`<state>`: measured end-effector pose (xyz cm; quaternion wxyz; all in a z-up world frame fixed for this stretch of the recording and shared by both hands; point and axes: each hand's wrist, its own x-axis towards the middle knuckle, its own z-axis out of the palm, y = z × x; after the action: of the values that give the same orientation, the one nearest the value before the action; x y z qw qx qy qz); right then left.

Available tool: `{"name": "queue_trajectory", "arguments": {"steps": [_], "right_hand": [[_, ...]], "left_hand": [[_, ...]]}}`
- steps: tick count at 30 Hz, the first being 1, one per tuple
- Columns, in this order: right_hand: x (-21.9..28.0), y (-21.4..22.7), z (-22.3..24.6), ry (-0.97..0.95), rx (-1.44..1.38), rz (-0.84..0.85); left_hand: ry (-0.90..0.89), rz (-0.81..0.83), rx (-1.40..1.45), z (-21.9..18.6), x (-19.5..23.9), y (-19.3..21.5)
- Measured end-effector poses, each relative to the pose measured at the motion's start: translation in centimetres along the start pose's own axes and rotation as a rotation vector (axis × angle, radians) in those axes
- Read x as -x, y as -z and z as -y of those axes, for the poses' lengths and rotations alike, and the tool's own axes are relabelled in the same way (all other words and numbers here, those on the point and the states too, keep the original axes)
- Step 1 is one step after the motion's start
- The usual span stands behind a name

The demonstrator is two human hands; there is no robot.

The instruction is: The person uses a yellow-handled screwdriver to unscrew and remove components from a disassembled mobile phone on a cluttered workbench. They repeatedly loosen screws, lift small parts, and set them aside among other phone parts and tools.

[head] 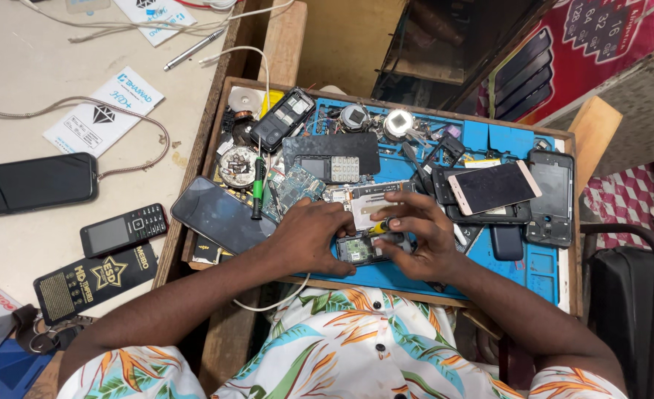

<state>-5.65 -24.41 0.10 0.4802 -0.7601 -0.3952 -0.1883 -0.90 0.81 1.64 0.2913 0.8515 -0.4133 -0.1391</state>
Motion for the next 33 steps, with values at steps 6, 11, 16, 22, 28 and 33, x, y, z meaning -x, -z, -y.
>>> {"name": "queue_trajectory", "arguments": {"steps": [6, 11, 16, 22, 28, 33], "right_hand": [[0.6, -0.1, -0.4, 0.007, 0.063, -0.019], [-0.1, 0.0, -0.2, 0.028, 0.039, -0.023], [0.0, -0.1, -0.3, -0.005, 0.084, 0.015], [0.0, -0.3, -0.7, -0.049, -0.050, 0.007], [0.7, 0.0, -1.0, -0.093, -0.129, 0.023], [1.6, -0.3, -1.0, -0.162, -0.274, -0.017]], "left_hand": [[0.005, 0.000, 0.003, 0.3, 0.0, -0.4], [0.009, 0.002, -0.009, -0.1, -0.1, 0.0], [-0.037, -0.040, 0.018, 0.5, 0.2, -0.4], [-0.097, -0.083, -0.013, 1.7, -0.2, -0.7], [-0.050, -0.040, 0.009, 1.4, -0.1, -0.7], [-0.048, -0.038, -0.009, 1.2, -0.1, -0.8]]}}
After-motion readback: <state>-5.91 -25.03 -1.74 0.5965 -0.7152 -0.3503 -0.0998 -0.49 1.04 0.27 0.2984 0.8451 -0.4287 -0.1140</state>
